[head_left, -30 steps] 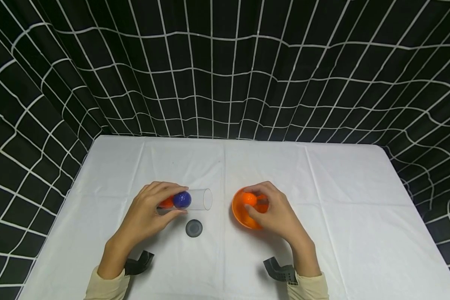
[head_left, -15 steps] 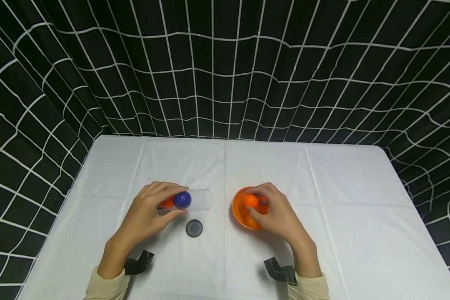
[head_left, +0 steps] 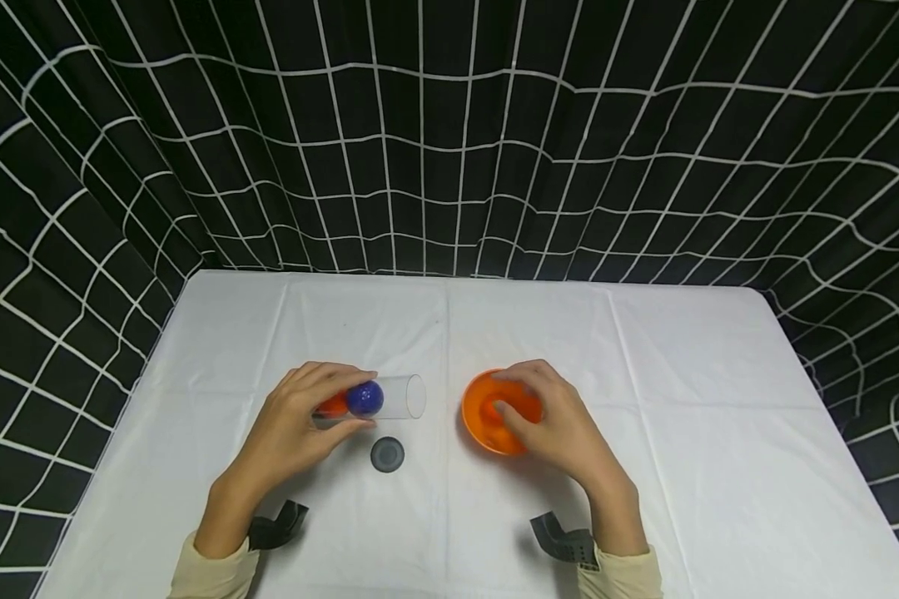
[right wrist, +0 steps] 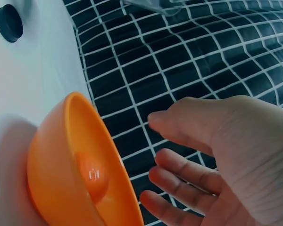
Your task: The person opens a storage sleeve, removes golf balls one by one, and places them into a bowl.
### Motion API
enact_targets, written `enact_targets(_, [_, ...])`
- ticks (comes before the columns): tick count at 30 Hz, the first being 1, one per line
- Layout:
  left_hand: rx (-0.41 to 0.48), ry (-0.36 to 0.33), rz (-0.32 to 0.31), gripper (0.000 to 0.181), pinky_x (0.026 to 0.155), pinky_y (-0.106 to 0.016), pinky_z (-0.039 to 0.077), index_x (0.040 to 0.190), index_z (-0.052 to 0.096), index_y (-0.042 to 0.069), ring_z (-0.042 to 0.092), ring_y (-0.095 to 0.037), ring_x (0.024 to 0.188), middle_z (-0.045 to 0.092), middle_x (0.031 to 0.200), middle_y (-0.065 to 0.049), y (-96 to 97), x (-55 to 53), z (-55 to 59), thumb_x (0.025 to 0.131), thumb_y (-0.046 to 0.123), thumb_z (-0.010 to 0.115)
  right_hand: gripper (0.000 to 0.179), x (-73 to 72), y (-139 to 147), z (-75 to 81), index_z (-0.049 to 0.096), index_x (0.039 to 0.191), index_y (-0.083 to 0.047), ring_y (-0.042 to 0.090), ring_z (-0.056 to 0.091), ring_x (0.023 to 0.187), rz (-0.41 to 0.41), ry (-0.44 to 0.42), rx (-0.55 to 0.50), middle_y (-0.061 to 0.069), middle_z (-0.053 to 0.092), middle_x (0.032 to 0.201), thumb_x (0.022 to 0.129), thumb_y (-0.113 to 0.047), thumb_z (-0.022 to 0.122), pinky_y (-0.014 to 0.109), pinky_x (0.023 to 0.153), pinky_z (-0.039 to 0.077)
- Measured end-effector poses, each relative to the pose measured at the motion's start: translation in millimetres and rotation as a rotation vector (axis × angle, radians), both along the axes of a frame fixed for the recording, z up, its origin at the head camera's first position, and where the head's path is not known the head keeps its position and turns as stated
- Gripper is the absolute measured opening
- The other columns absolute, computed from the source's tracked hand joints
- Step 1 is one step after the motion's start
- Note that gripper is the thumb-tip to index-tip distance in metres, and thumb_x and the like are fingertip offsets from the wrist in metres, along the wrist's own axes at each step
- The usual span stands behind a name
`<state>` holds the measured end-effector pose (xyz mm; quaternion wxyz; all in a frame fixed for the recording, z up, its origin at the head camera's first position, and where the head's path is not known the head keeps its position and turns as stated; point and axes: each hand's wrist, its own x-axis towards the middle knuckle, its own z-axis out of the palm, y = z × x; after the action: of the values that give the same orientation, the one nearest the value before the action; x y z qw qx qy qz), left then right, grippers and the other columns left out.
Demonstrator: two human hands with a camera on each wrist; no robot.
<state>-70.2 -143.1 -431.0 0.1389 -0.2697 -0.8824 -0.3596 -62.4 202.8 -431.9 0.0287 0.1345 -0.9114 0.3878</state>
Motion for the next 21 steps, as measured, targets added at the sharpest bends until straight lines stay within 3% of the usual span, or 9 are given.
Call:
enact_targets(10, [0.017, -0.012, -0.033, 0.058, 0.098, -0.038, 0.058, 0.131, 0.075, 0.023, 0.068, -0.016, 0.114, 0.076, 0.123, 0.002, 1.7, -0.4, 1.6, 0.076, 0.028, 0.096, 0.028, 4.2, -7, 7.6, 0.075, 0.122, -0.012, 0.024, 0.068, 0.120, 0.048, 0.014, -0.096, 0.002, 0.073, 0.126, 0.095, -0.015, 0.080, 0.043, 0.107, 0.054])
enact_targets(17, [0.011, -0.022, -0.039, 0.057, 0.100, -0.047, 0.058, 0.133, 0.074, 0.025, 0.071, -0.020, 0.115, 0.076, 0.124, 0.002, 3.0, 2.4, 1.7, 0.080, 0.026, 0.094, 0.027, 7.4, -14, 13.2, 0.074, 0.123, -0.010, 0.027, 0.070, 0.119, 0.104, -0.009, -0.200, 0.004, 0.072, 0.126, 0.096, -0.016, 0.079, 0.044, 0.107, 0.058])
enact_targets(21, [0.000, 0.008, -0.043, 0.057, 0.100, -0.049, 0.056, 0.134, 0.074, 0.026, 0.072, -0.020, 0.115, 0.076, 0.124, 0.004, 3.8, 3.1, 2.1, 0.080, 0.027, 0.093, 0.030, 8.6, -18, 13.1, 0.073, 0.125, -0.007, 0.031, 0.071, 0.117, 0.127, -0.014, -0.278, 0.010, 0.070, 0.129, 0.096, -0.011, 0.079, 0.039, 0.103, 0.061])
